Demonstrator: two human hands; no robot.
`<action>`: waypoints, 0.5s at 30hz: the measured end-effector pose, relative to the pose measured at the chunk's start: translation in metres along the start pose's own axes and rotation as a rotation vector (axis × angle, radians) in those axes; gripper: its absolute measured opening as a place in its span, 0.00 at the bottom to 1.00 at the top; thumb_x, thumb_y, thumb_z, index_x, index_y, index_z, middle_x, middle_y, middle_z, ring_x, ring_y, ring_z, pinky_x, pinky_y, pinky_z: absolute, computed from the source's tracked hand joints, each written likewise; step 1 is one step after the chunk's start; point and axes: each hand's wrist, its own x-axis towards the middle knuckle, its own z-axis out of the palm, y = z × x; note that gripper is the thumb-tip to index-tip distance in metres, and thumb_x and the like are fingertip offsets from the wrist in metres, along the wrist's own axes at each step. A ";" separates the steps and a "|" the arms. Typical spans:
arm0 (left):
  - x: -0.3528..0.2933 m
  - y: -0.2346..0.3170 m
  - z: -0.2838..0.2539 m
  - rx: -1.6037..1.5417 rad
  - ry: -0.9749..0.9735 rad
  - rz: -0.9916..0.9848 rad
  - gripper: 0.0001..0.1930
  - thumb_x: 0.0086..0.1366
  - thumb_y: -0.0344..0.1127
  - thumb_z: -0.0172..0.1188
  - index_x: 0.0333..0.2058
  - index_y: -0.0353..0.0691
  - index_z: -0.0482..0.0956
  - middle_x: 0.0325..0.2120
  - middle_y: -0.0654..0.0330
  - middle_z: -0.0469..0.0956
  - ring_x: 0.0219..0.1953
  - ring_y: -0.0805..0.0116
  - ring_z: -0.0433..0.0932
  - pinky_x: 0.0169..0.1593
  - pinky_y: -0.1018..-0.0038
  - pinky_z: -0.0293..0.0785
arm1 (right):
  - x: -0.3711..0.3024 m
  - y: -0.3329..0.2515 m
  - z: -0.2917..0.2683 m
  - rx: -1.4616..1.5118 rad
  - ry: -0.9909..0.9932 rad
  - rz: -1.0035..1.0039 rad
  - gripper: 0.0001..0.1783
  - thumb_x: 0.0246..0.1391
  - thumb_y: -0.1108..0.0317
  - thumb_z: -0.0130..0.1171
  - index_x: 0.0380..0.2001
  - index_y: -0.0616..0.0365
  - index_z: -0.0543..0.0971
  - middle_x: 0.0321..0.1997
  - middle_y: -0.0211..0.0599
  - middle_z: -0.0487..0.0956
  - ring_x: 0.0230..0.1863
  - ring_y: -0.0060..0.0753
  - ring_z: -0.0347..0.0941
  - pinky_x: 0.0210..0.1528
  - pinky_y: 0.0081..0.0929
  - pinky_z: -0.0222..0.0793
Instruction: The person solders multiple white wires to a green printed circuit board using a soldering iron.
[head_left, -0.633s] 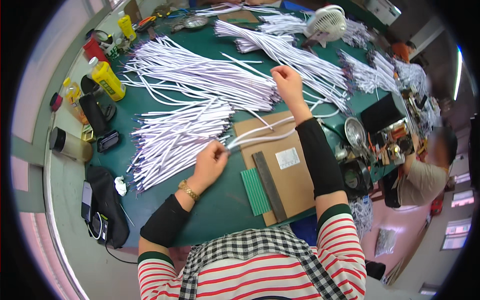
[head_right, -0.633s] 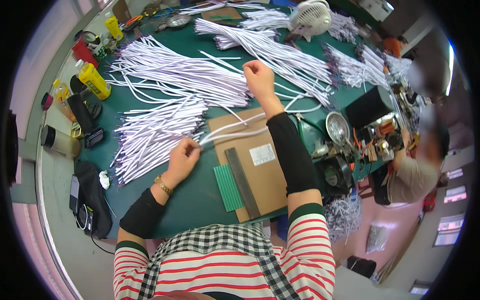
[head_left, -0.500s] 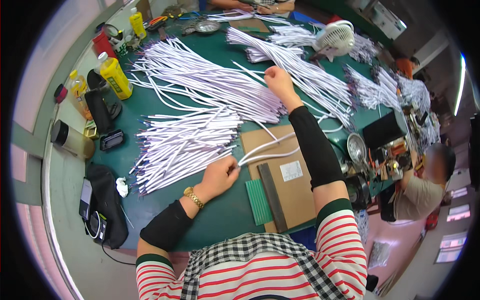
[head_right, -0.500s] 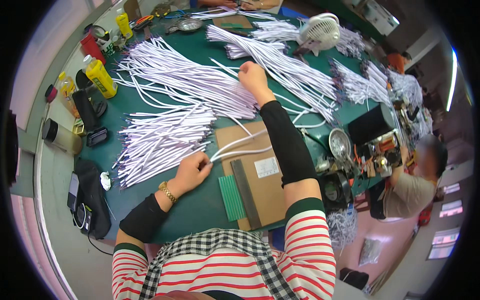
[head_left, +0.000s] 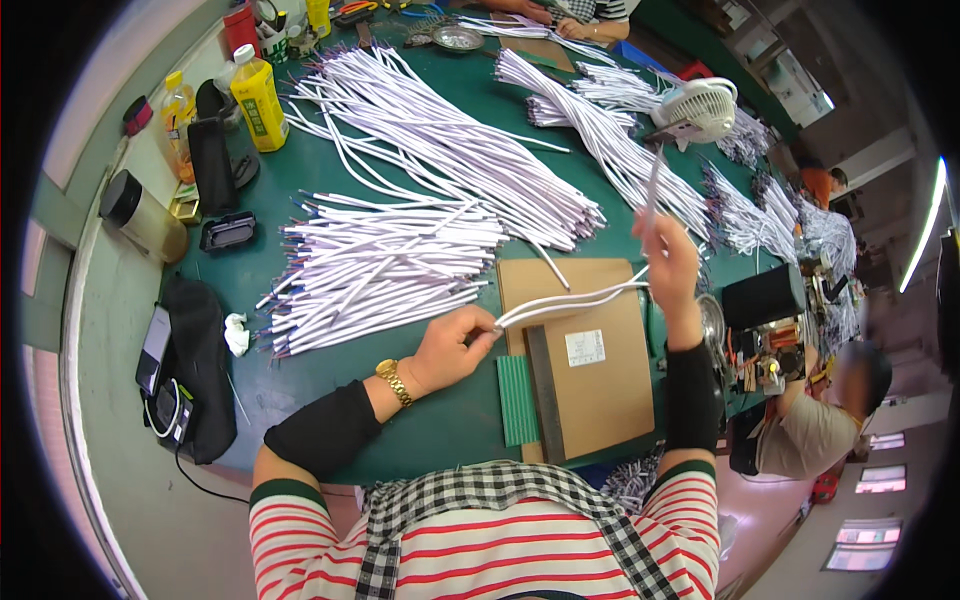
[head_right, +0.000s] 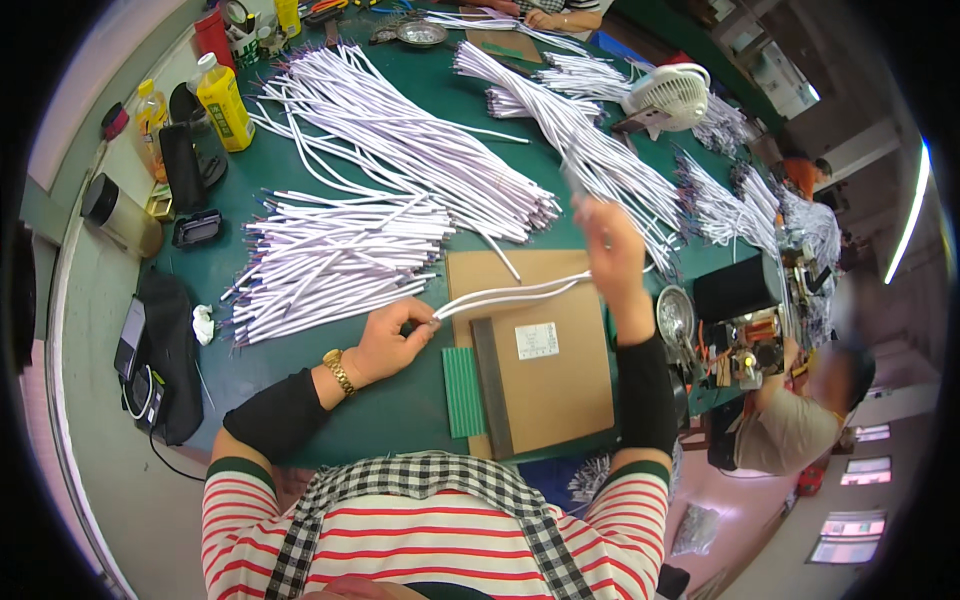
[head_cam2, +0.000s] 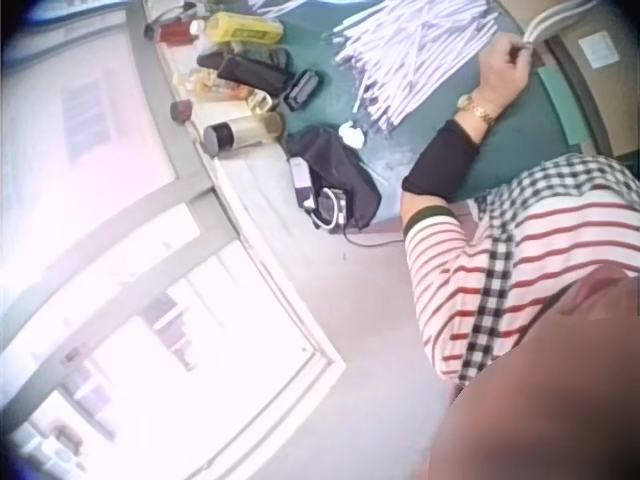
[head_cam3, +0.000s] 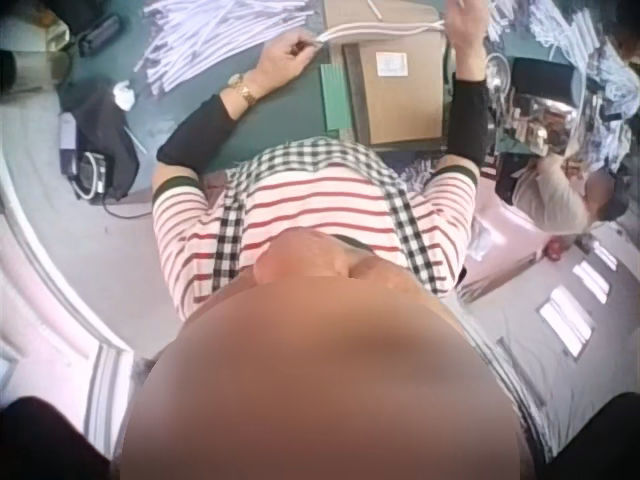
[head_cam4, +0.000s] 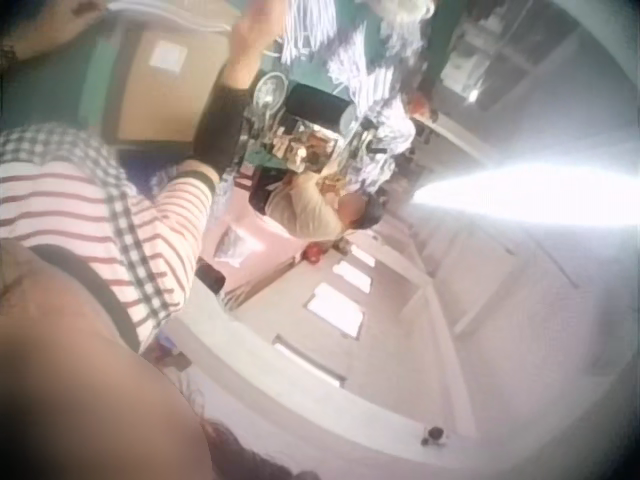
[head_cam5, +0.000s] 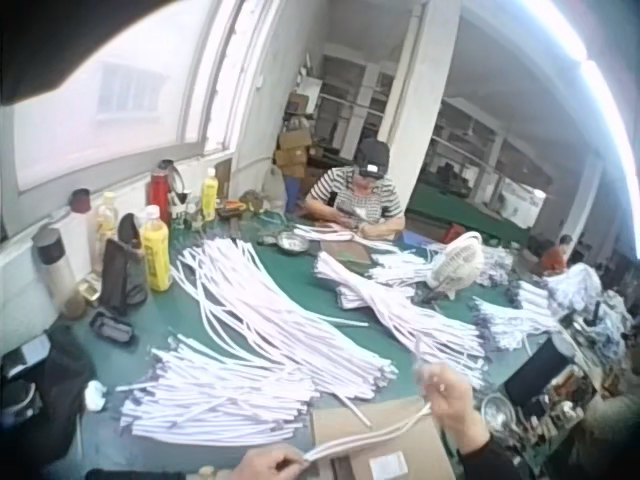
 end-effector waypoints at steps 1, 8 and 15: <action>-0.004 0.005 0.004 -0.009 -0.043 0.034 0.05 0.54 0.23 0.61 0.31 0.36 0.75 0.28 0.57 0.76 0.25 0.67 0.76 0.28 0.72 0.72 | -0.023 -0.015 0.004 0.012 -0.017 -0.108 0.14 0.53 0.82 0.52 0.42 0.61 0.78 0.33 0.40 0.77 0.36 0.37 0.74 0.39 0.27 0.70; -0.027 0.028 0.030 0.042 -0.274 0.324 0.12 0.49 0.22 0.64 0.34 0.38 0.75 0.28 0.58 0.77 0.29 0.59 0.76 0.32 0.71 0.73 | -0.128 -0.071 0.039 -0.183 -0.490 -0.064 0.26 0.41 0.80 0.53 0.48 0.53 0.75 0.50 0.40 0.71 0.52 0.42 0.68 0.55 0.38 0.59; -0.036 0.029 0.027 0.222 -0.502 0.285 0.12 0.52 0.25 0.58 0.37 0.43 0.76 0.29 0.60 0.78 0.30 0.58 0.78 0.32 0.66 0.73 | -0.137 -0.056 0.015 -0.192 -0.368 -0.141 0.23 0.39 0.80 0.54 0.44 0.53 0.76 0.34 0.36 0.75 0.39 0.42 0.71 0.45 0.37 0.63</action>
